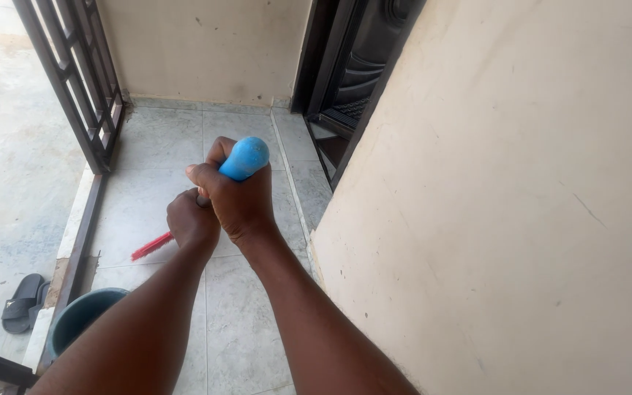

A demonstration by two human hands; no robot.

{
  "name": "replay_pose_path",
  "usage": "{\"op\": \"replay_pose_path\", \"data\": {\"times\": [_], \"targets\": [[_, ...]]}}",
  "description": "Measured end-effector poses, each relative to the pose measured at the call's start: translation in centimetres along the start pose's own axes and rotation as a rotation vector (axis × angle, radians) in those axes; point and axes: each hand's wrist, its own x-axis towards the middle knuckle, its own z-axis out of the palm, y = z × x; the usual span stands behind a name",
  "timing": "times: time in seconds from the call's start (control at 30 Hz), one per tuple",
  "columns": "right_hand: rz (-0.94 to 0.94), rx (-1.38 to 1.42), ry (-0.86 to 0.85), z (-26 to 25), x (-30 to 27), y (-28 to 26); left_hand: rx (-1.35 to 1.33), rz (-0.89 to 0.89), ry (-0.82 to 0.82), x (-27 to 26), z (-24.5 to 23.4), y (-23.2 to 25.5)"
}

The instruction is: Sweeping the tiled floor of an entryway area using a broom.

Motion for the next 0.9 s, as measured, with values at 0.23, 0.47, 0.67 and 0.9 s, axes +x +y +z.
{"op": "replay_pose_path", "data": {"times": [0.23,0.47,0.67,0.9], "targets": [[0.127,0.050,-0.063,6.8,5.4,5.7,0.114,-0.119,-0.012,9.4,-1.0,-7.3],[0.107,0.098,-0.147,8.8,10.9,8.0,0.084,-0.124,0.116,11.7,-2.2,-5.6],[0.089,0.036,-0.204,10.0,10.4,7.0,0.064,-0.176,0.134,11.2,-3.5,-5.2],[-0.023,-0.127,-0.339,8.7,6.6,5.2,0.042,-0.233,0.205,6.3,-3.5,-5.8]]}}
